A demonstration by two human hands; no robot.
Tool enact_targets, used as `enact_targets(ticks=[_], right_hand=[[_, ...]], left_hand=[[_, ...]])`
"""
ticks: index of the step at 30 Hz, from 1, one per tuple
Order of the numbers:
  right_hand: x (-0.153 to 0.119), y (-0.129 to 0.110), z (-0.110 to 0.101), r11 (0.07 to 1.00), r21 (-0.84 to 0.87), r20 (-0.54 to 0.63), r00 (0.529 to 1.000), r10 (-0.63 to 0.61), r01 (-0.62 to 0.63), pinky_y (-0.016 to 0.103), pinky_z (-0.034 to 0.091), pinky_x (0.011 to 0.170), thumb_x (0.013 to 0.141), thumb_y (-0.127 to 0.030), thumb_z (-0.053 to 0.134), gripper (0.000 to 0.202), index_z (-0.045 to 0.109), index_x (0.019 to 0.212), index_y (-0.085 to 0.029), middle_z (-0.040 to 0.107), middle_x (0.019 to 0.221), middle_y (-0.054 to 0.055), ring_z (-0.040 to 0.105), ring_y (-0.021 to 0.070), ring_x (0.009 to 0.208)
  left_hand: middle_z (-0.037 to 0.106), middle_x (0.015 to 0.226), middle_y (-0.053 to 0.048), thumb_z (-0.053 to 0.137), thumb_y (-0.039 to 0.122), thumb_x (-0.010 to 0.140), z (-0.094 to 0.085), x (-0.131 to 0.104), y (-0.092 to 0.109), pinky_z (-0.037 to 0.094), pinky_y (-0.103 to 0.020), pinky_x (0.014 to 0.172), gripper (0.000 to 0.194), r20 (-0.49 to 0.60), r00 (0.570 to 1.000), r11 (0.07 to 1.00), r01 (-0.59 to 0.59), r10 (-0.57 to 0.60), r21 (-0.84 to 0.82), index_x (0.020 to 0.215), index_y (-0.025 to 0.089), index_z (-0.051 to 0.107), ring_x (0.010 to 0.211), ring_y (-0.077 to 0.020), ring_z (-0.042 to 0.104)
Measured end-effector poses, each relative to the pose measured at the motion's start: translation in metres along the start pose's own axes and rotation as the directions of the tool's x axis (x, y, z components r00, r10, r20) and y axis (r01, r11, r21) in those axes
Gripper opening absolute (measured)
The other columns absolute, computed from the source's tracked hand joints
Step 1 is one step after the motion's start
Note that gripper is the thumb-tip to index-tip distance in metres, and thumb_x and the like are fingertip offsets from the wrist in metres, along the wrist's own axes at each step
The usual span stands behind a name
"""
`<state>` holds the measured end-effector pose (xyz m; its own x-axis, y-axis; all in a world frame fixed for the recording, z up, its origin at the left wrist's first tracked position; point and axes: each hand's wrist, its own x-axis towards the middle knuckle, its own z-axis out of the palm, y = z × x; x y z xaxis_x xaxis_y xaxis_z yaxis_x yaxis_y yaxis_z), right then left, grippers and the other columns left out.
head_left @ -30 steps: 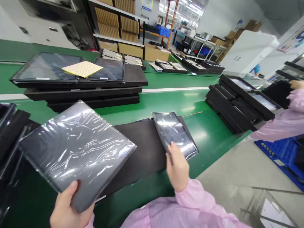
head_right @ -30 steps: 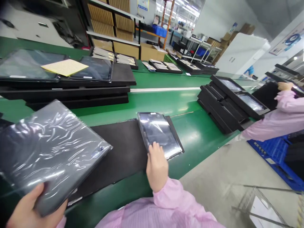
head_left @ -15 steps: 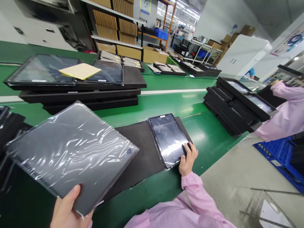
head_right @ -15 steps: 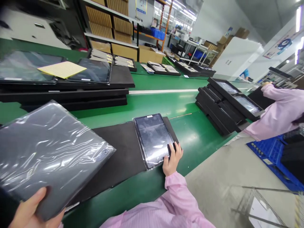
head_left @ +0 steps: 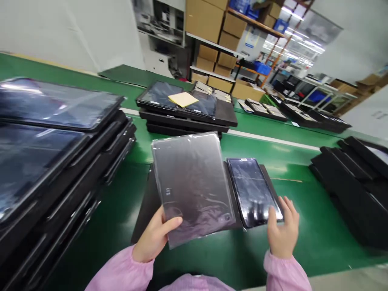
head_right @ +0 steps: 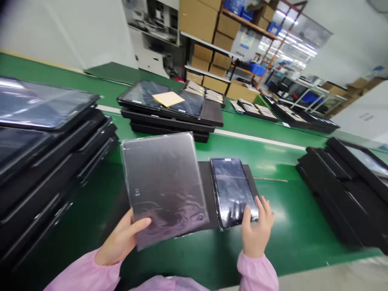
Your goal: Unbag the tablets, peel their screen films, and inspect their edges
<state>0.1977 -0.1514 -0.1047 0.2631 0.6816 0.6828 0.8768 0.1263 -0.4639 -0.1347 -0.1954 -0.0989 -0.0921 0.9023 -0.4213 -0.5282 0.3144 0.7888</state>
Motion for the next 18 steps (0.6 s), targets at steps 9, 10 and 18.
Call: enact_targets(ticks=[9,10,18], right_hand=[[-0.01,-0.115,0.062,0.816,0.477,0.393,0.91,0.134,-0.326,0.045,0.066,0.085,0.085,-0.054,0.076,0.043,0.082,0.103,-0.017,0.083,0.103,0.015,0.079,0.0305,0.093],[-0.013,-0.117,0.067,0.803,0.481,0.373,0.911,0.175,-0.351,0.043,0.066,0.083,0.084,-0.055,0.077,0.043,0.082,0.1,-0.016,0.083,0.101,0.014,0.079,0.0298,0.091],[-0.015,-0.122,0.065,0.882,0.47,0.034,0.999,-0.003,-0.013,0.042,0.064,0.076,0.091,-0.039,0.079,0.02,0.079,0.083,-0.02,0.082,0.091,0.011,0.079,0.0274,0.084]], left_hand=[[0.081,0.115,-0.011,0.093,0.047,0.063,-0.011,0.016,-0.024,0.051,-0.053,0.113,0.057,0.149,0.981,0.992,-0.123,0.124,-0.017,0.11,0.019,0.077,0.116,-0.0359,0.072],[0.081,0.116,-0.011,0.093,0.047,0.064,-0.011,0.016,-0.025,0.051,-0.053,0.113,0.057,0.147,0.981,0.992,-0.124,0.127,-0.027,0.111,0.019,0.077,0.116,-0.0355,0.072],[0.08,0.117,-0.012,0.093,0.044,0.064,-0.002,0.014,-0.024,0.052,-0.053,0.111,0.064,0.092,0.992,0.986,-0.075,0.089,-0.149,0.12,0.02,0.075,0.116,-0.0353,0.072]])
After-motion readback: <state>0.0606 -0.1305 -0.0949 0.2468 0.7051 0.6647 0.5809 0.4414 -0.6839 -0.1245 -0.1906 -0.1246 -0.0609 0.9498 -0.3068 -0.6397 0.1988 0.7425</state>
